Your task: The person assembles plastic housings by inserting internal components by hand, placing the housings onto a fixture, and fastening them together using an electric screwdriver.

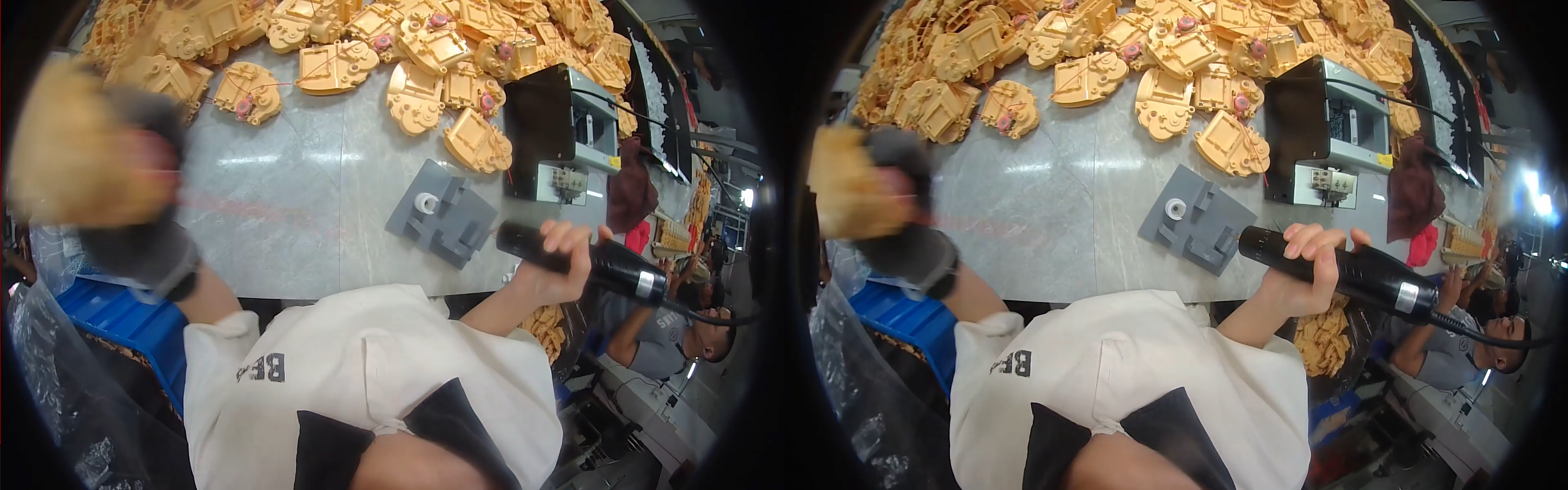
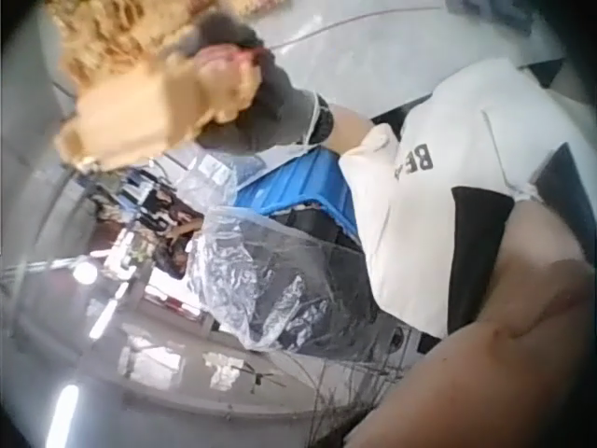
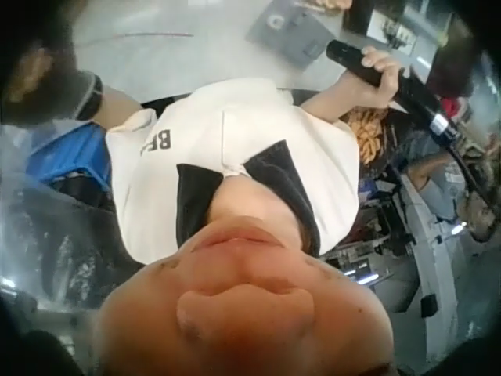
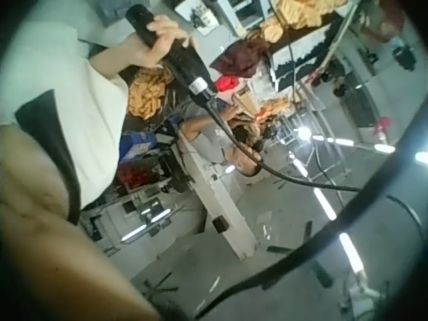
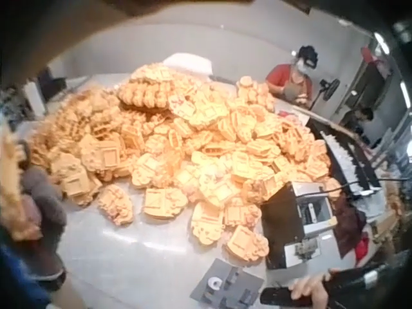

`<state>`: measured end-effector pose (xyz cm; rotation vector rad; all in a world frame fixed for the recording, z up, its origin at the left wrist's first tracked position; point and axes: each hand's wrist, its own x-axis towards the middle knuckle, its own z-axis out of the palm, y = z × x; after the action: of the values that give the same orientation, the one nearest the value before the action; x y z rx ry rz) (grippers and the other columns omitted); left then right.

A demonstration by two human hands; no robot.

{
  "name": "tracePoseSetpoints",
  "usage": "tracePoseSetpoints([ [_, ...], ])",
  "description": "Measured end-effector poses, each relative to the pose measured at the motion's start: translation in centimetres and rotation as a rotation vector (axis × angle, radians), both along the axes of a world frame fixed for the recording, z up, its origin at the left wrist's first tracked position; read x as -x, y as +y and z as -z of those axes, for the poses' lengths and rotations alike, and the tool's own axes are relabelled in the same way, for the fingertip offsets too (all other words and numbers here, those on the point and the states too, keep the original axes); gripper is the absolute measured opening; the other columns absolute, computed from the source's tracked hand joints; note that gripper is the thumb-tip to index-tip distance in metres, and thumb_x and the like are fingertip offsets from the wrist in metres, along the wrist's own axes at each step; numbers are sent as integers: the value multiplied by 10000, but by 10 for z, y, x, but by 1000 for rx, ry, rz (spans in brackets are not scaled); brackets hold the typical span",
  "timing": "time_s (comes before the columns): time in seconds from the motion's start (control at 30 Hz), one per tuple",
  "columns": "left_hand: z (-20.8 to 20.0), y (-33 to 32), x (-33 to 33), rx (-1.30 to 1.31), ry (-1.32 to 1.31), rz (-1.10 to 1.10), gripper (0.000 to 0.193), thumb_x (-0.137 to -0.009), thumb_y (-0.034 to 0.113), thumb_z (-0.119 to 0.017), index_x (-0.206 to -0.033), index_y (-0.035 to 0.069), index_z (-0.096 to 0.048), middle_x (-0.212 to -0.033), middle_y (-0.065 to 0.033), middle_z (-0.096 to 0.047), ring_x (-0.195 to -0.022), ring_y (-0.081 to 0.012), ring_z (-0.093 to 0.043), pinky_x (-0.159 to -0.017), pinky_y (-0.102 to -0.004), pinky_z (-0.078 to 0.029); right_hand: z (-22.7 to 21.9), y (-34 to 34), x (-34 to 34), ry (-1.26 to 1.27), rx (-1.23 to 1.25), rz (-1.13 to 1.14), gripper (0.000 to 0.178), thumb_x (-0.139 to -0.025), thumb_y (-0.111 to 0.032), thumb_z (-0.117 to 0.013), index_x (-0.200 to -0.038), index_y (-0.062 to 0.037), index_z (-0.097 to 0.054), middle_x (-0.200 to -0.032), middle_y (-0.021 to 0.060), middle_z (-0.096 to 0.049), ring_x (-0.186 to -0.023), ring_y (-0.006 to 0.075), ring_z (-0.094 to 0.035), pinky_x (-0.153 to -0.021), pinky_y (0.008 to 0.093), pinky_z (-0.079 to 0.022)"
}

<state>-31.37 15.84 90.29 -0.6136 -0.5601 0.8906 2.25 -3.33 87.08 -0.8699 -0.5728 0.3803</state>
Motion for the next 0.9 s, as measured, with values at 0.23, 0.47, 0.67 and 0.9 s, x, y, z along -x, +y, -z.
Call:
tracePoseSetpoints([
  [0.23, -39, 27, 11, -483, 1060, -552, 433, -863, 370, -566, -1121, 23, -552, -1002, -157, -607, -894, -274, -573, -823, -334, -458, -12, 3, 10, -26, -11, -64, 445, -745, -52, -500, -1170, -33, -370, -642, 55, -439, -538, 171, -461, -615, 340, -400],
  [0.47, -11, 29, 48, -598, 1770, -784, 498, -823, 397, -598, -1158, 35, -526, -1048, -163, -586, -950, -287, -553, -847, -350, -448, -34, -4, 3, -38, 26, -88, 416, -780, -33, -477, -1181, -5, -371, -677, 70, -468, -581, 169, -471, -643, 341, -403],
  [0.67, 21, 56, 79, -597, 2336, -1034, 562, -789, 420, -626, -1189, 45, -504, -1088, -168, -568, -997, -299, -535, -867, -364, -438, -34, -3, 3, -130, 124, -50, 409, -778, -25, -490, -1175, 9, -399, -677, 60, -453, -599, 159, -469, -653, 313, -397],
  [0.9, 19, 69, 52, -550, 2995, -1170, 641, -749, 447, -658, -1226, 57, -478, -1134, -174, -547, -1053, -312, -514, -890, -381, -428, -17, 4, 19, -108, 185, -55, 414, -751, -24, -508, -1149, 4, -401, -646, 54, -452, -552, 145, -474, -604, 293, -406],
])
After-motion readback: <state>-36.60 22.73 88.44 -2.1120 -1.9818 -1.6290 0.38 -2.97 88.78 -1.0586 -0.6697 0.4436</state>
